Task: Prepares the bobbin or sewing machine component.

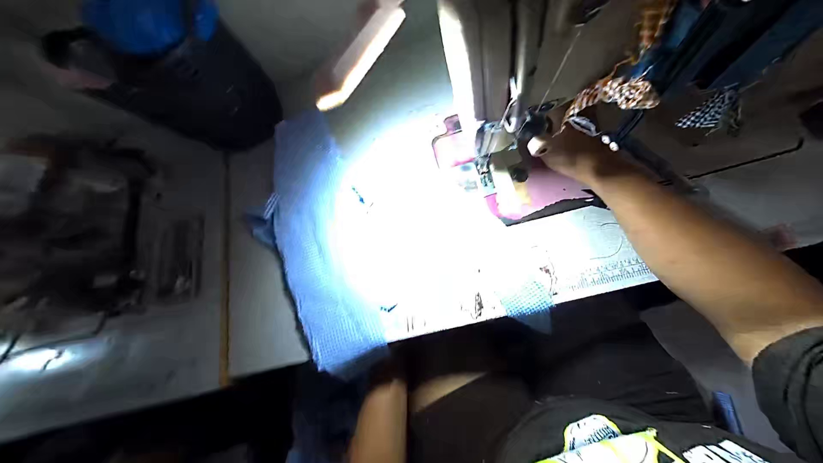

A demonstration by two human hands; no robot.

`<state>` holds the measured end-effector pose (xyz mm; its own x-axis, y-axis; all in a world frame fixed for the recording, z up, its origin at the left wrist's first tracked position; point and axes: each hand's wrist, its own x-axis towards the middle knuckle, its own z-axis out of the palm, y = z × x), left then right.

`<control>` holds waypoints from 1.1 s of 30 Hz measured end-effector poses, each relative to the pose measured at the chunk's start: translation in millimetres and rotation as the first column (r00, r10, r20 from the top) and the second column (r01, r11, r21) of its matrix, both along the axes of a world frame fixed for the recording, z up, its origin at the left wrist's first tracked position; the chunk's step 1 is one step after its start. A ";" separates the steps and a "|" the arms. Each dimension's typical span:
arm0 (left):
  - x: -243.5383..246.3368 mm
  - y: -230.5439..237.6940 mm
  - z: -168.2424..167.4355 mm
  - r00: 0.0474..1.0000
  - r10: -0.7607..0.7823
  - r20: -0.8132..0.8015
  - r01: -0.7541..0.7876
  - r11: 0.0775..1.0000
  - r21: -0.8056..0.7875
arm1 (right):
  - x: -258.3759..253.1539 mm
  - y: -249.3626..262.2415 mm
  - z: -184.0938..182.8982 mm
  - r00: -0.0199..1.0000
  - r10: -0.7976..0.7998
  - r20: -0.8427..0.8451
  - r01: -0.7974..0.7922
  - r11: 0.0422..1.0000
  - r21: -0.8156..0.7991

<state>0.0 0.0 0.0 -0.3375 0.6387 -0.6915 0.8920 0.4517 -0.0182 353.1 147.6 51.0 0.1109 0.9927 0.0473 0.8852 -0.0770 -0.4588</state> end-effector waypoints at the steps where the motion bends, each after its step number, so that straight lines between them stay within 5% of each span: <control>1: -10.8 -6.2 -17.5 0.996 -0.076 0.049 0.074 0.996 0.056 | -5.0 -1.4 6.4 0.999 -0.038 0.012 0.039 0.999 -0.025; 2: -22.6 -14.2 -35.2 0.989 -0.098 0.115 0.080 0.985 0.152 | -9.9 -3.1 14.9 0.998 -0.058 0.036 0.060 0.996 -0.058; 4: -34.3 -42.2 -39.5 0.901 0.089 0.424 -0.225 0.932 0.284 | -13.6 -7.6 28.8 0.995 -0.011 0.095 0.023 0.992 -0.126; 7: -27.3 -89.8 -36.4 0.457 0.048 0.888 -0.606 0.747 0.272 | -9.4 -25.6 27.6 0.973 0.132 0.191 -0.117 0.989 -0.085; 8: -24.6 -103.0 -34.1 0.300 -0.022 0.954 -0.634 0.743 0.216 | -6.8 -32.9 23.7 0.962 0.171 0.215 -0.164 0.985 -0.052; 10: -13.6 -125.6 -22.5 0.161 -0.137 0.977 -0.637 0.742 0.209 | -5.2 -56.6 21.9 0.944 0.227 0.239 -0.230 0.973 -0.013; 13: 11.6 -144.2 -1.8 0.089 -0.295 0.951 -0.652 0.704 0.279 | -8.8 -110.0 29.5 0.931 0.296 0.216 -0.297 0.954 -0.027; 17: 42.4 -143.7 19.6 -0.031 -0.401 0.916 -0.633 0.717 0.292 | -25.3 -197.4 38.2 0.891 0.452 -0.042 -0.429 0.869 0.249; 20: 66.9 -137.1 23.3 -0.133 -0.423 0.896 -0.585 0.763 0.274 | -52.8 -251.4 22.7 0.630 0.661 -0.407 -0.534 0.749 0.392; 22: 84.2 -136.7 22.5 -0.151 -0.406 0.901 -0.582 0.773 0.251 | -69.8 -270.6 6.3 0.541 0.675 -0.503 -0.515 0.738 0.436; 26: 104.9 -140.2 25.5 -0.096 -0.386 0.917 -0.572 0.776 0.266 | -68.1 -277.4 -10.1 0.555 0.595 -0.582 -0.388 0.804 0.452; 29: 100.3 -142.4 23.2 -0.202 -0.370 0.907 -0.486 0.842 0.235 | -61.6 -277.2 -11.1 0.542 0.524 -0.658 -0.369 0.851 0.374; 33: 104.7 -142.9 26.2 -0.220 -0.229 0.948 -0.513 0.854 0.087 | -63.1 -276.5 -11.7 0.575 0.489 -0.655 -0.365 0.871 0.330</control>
<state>104.7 -142.9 26.2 0.3203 0.9458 -0.0534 -0.4130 0.1901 0.8907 290.0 -128.9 39.3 -0.2635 0.9210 0.2869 0.2015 0.3434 -0.9173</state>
